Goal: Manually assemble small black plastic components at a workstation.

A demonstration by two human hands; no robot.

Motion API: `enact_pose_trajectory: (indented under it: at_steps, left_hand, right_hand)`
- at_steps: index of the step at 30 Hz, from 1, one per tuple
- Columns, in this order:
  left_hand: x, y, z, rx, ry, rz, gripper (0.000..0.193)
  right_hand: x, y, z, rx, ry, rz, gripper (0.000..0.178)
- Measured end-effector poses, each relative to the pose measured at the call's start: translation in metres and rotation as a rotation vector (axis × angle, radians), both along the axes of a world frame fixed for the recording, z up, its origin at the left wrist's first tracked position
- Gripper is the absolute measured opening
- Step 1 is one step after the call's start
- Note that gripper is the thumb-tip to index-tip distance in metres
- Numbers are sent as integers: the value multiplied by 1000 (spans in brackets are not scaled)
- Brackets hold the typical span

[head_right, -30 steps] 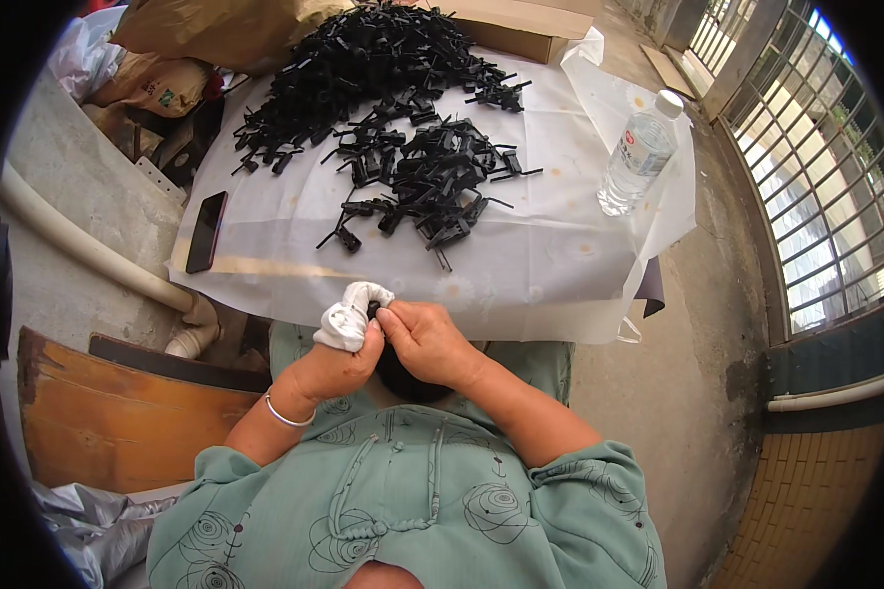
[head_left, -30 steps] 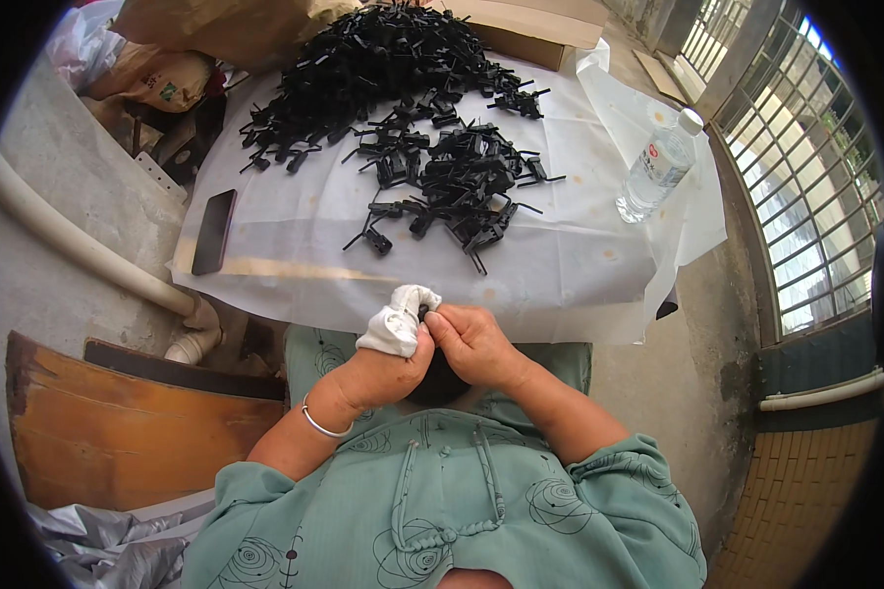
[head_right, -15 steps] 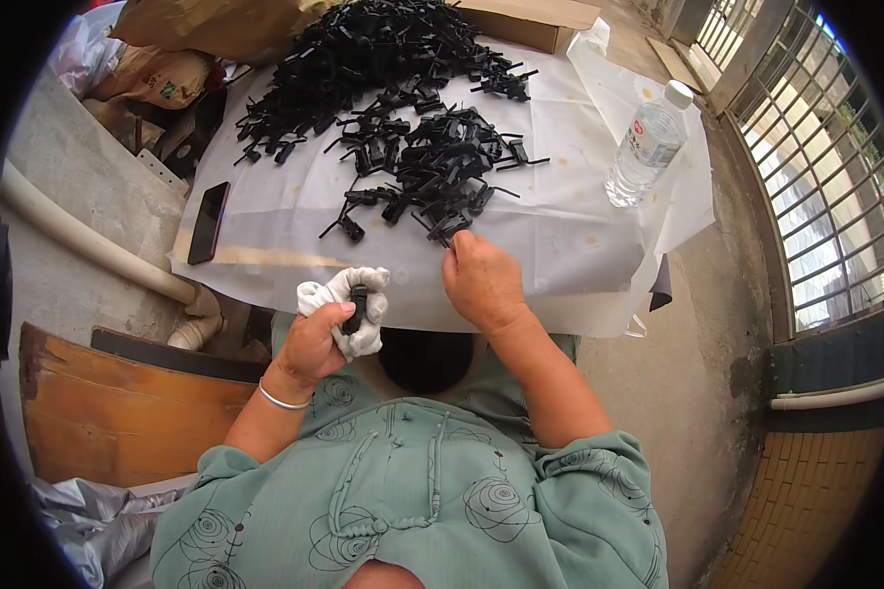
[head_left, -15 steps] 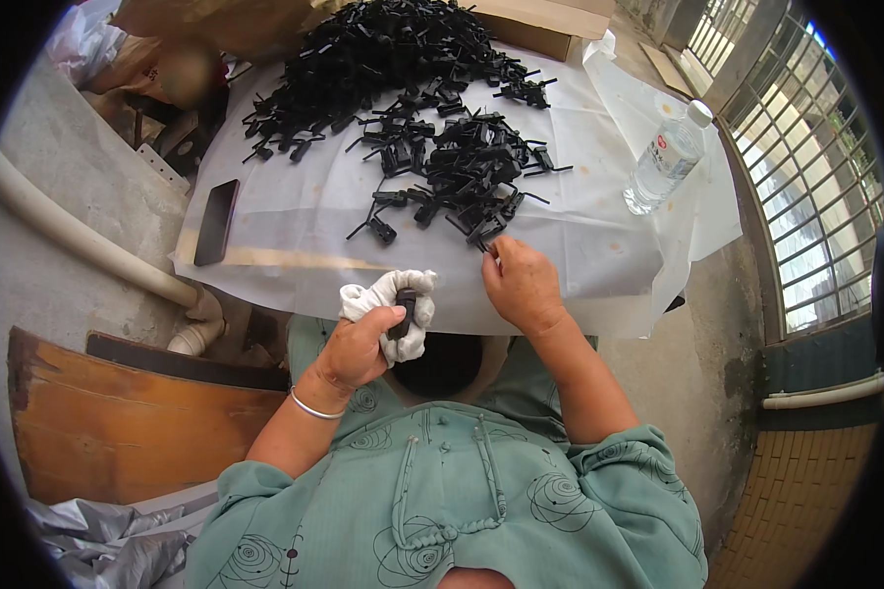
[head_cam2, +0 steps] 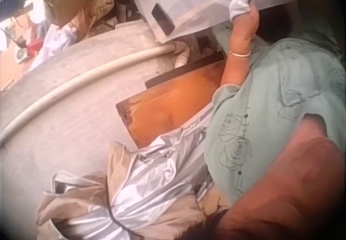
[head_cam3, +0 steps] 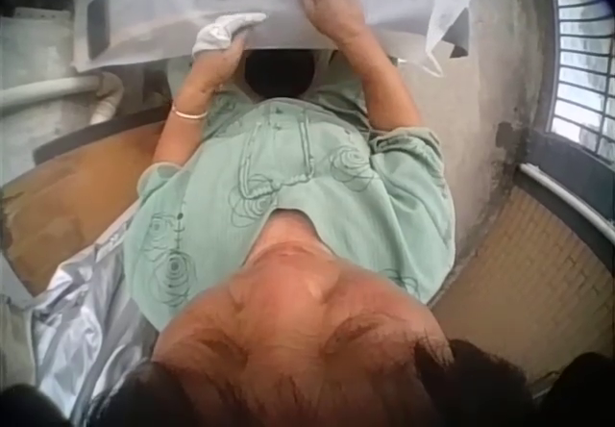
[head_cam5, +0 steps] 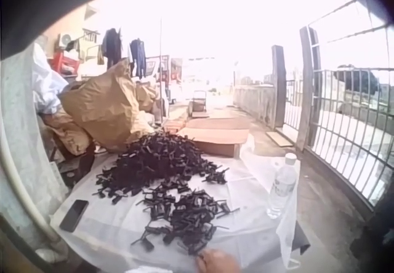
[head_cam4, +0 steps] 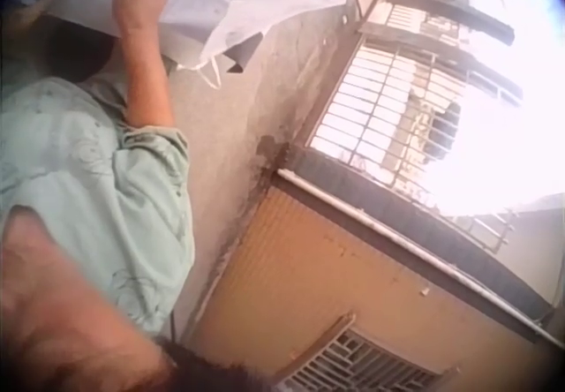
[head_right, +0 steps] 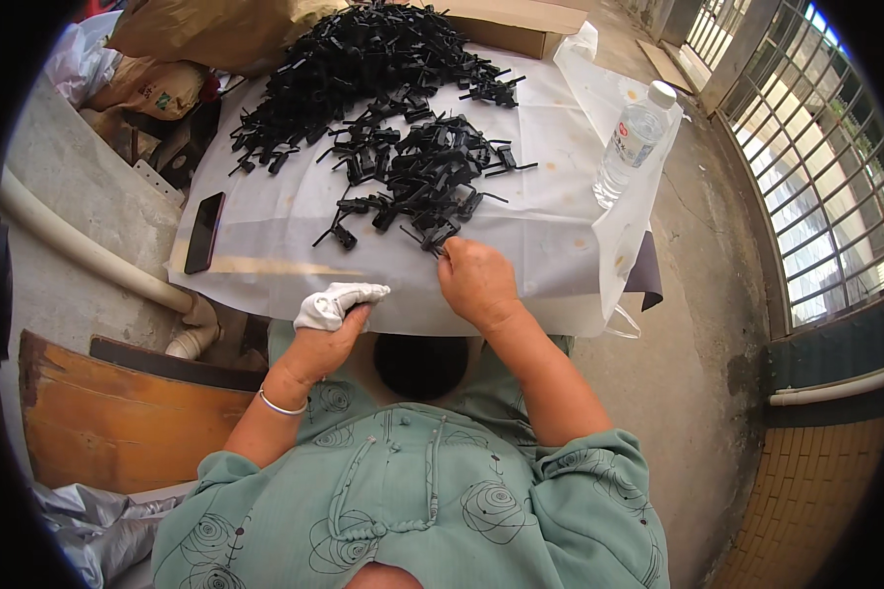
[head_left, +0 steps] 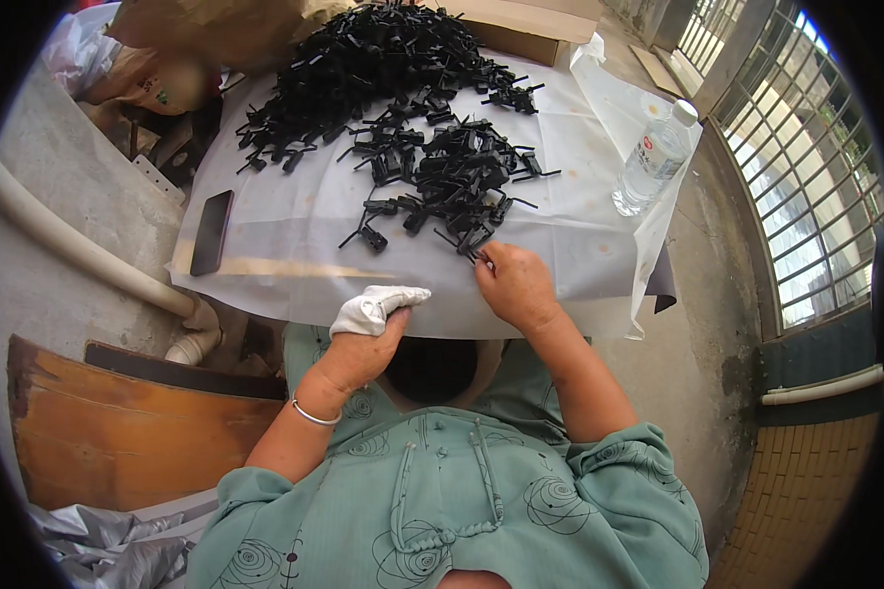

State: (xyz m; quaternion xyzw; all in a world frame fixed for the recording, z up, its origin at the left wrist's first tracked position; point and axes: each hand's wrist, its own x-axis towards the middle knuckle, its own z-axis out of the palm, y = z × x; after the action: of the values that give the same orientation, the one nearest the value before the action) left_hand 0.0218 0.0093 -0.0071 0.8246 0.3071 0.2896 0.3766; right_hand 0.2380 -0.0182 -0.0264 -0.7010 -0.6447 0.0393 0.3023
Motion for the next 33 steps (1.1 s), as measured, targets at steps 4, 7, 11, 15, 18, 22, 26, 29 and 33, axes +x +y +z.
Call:
enact_pose_trajectory:
  at_steps: [4, 7, 11, 15, 18, 22, 26, 29, 33]
  left_hand:
    - [1, -5, 6, -42, 95, -58, 23]
    - [2, -4, 3, 205, 124, -20, 19]
    - [5, 7, -1, -269, -185, 143, 17]
    - [18, 11, -13, -1113, -592, 161, 15]
    - [18, 17, -16, -1330, -727, -1, 11]
    - [20, 10, -8, -1127, -704, -3, 17]
    - [17, 2, 0, -764, -469, -14, 24]
    - [17, -5, 11, -756, -472, -44, 25]
    - [13, -11, 16, -629, -370, -46, 27]
  right_hand:
    - [4, 0, 2, 12, 133, 2, 10]
    - [-1, -11, 11, 147, 217, 36, 8]
    - [-19, -23, 13, 185, 328, 222, 7]
    - [-32, -25, 0, 212, 356, 389, 8]
    - [-31, -22, -4, 230, 321, 439, 10]
    - [-35, -31, 21, 92, 298, 337, 15]
    - [-45, -25, 24, 236, 353, 318, 18]
    - [-44, -16, 21, -97, 996, 234, 22]
    - [-39, -16, 24, -197, 920, 321, 21]
